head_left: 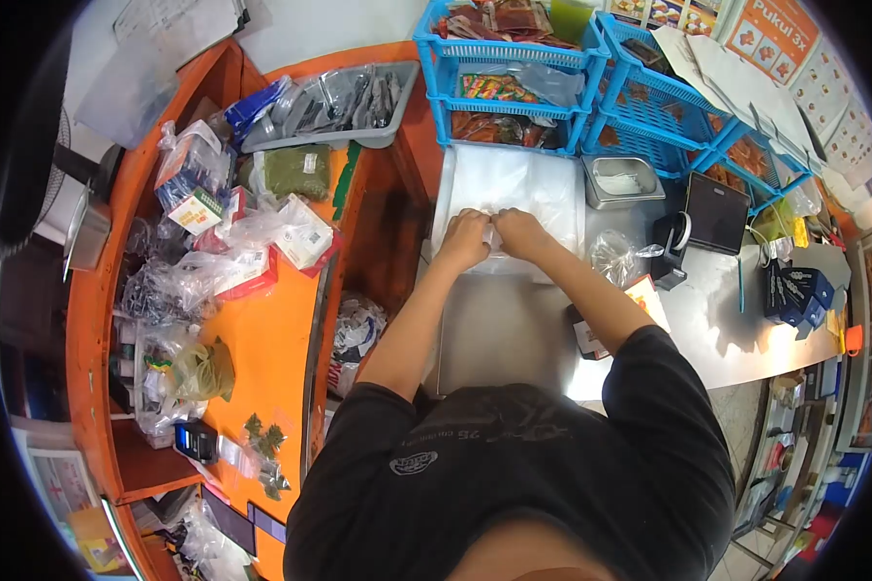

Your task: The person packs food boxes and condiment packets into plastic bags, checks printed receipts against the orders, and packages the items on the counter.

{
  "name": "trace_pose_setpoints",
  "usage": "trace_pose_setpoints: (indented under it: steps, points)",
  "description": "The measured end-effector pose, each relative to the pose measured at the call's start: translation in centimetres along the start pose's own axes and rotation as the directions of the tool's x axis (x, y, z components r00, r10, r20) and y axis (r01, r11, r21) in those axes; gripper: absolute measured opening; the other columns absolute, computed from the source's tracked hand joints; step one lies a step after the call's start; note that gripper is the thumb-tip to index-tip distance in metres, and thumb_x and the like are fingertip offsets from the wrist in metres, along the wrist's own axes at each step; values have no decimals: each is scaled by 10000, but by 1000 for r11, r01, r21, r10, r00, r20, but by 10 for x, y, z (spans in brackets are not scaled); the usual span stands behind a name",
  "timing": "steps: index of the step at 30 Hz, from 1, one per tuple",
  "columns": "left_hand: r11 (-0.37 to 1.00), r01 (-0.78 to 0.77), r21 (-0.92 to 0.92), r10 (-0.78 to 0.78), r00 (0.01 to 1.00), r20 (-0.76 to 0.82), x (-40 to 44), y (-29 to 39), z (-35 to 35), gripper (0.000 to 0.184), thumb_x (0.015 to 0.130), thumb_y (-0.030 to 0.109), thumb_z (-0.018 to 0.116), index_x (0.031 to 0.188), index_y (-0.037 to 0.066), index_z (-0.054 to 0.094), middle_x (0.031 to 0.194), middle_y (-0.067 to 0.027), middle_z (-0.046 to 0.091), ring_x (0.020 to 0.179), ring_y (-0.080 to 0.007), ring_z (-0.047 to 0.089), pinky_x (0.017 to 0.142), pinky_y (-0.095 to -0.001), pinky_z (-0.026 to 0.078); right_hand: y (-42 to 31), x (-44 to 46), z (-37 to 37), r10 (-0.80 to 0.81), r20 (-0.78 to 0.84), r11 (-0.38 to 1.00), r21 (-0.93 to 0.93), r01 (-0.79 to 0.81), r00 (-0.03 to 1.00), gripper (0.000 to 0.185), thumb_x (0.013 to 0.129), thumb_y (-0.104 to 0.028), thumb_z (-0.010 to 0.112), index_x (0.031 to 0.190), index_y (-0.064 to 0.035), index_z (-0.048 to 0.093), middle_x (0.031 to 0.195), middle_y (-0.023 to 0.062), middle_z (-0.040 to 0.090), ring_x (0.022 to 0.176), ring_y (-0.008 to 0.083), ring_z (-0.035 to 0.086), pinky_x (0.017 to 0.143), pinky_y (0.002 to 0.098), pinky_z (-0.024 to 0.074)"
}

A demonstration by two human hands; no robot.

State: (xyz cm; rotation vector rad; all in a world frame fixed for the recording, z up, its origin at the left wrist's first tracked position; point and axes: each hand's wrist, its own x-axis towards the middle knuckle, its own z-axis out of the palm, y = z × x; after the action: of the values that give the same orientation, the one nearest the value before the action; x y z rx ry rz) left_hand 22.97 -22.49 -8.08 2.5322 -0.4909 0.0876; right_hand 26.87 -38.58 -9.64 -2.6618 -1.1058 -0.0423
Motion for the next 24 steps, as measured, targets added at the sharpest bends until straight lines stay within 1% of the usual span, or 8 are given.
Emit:
trace_pose_setpoints:
  steps: [2, 5, 9, 12, 16, 17, 20, 24]
  points:
    - [1000, -6, 15, 6, 999, -47, 1, 0, 1, 397, 623, 68, 666, 1012, 16, 605, 1053, -176, 583, 1054, -326, 502, 890, -397, 403, 4, 4, 9, -25, 7, 998, -55, 25, 1000, 185, 653, -79, 664, 818, -15, 610, 793, 156, 618, 819, 314, 609, 730, 393, 488]
    - [1000, 5, -6, -6, 989, -146, -3, 4, 2, 379, 627, 109, 699, 989, 31, 619, 1046, -170, 593, 1031, -318, 514, 875, -393, 408, 16, 4, -2, -28, -19, 994, 103, 30, 999, 98, 679, -60, 627, 755, 1, 633, 742, 176, 627, 718, 316, 615, 684, 379, 495]
    - [991, 12, -136, -43, 973, -228, 2, -4, 11, 225, 661, 156, 711, 864, 71, 663, 945, -113, 638, 1006, -293, 526, 876, -410, 386, 41, 6, -5, 155, -83, 831, 550, -84, 984, 62, 688, -33, 625, 726, 11, 648, 666, 159, 633, 582, 217, 602, 589, 306, 479]
    - [975, 93, -204, -147, 952, -267, 9, -9, 22, 85, 698, 153, 687, 763, 99, 676, 866, -50, 659, 983, -263, 534, 854, -417, 370, 42, 6, -1, 192, -77, 807, 580, -113, 978, 68, 698, -50, 642, 718, 14, 640, 627, 138, 622, 557, 178, 596, 570, 285, 476]
    - [991, 86, -104, -110, 961, -253, 7, 14, 4, 42, 711, 145, 665, 722, 104, 665, 853, -30, 660, 953, -245, 533, 810, -394, 354, 27, 1, -16, 169, -103, 833, 547, -86, 980, 70, 688, -60, 653, 712, 5, 641, 597, 150, 602, 515, 205, 578, 533, 298, 458]
    - [995, 76, -68, -91, 963, -255, 7, 13, 5, 39, 717, 144, 658, 719, 105, 659, 851, -30, 658, 949, -243, 531, 803, -386, 350, 24, 1, -18, 152, -91, 854, 513, -84, 984, 95, 684, -98, 616, 691, -5, 635, 634, 195, 601, 603, 324, 604, 602, 364, 487]
    - [998, 51, -31, -57, 959, -278, 12, 9, 5, 47, 736, 145, 637, 748, 100, 638, 852, -36, 635, 942, -244, 526, 798, -381, 342, 25, 1, -12, 100, -210, 881, 473, 12, 973, 99, 703, -75, 572, 723, 1, 630, 653, 204, 601, 641, 360, 603, 621, 399, 487]
    - [1000, 17, -18, -22, 958, -287, 15, 8, 11, 97, 743, 144, 623, 823, 94, 605, 862, -49, 589, 925, -252, 521, 802, -386, 337, 8, -3, -39, 209, -99, 877, 459, -142, 973, 97, 713, -57, 563, 750, 7, 625, 691, 207, 609, 672, 378, 599, 644, 408, 488]
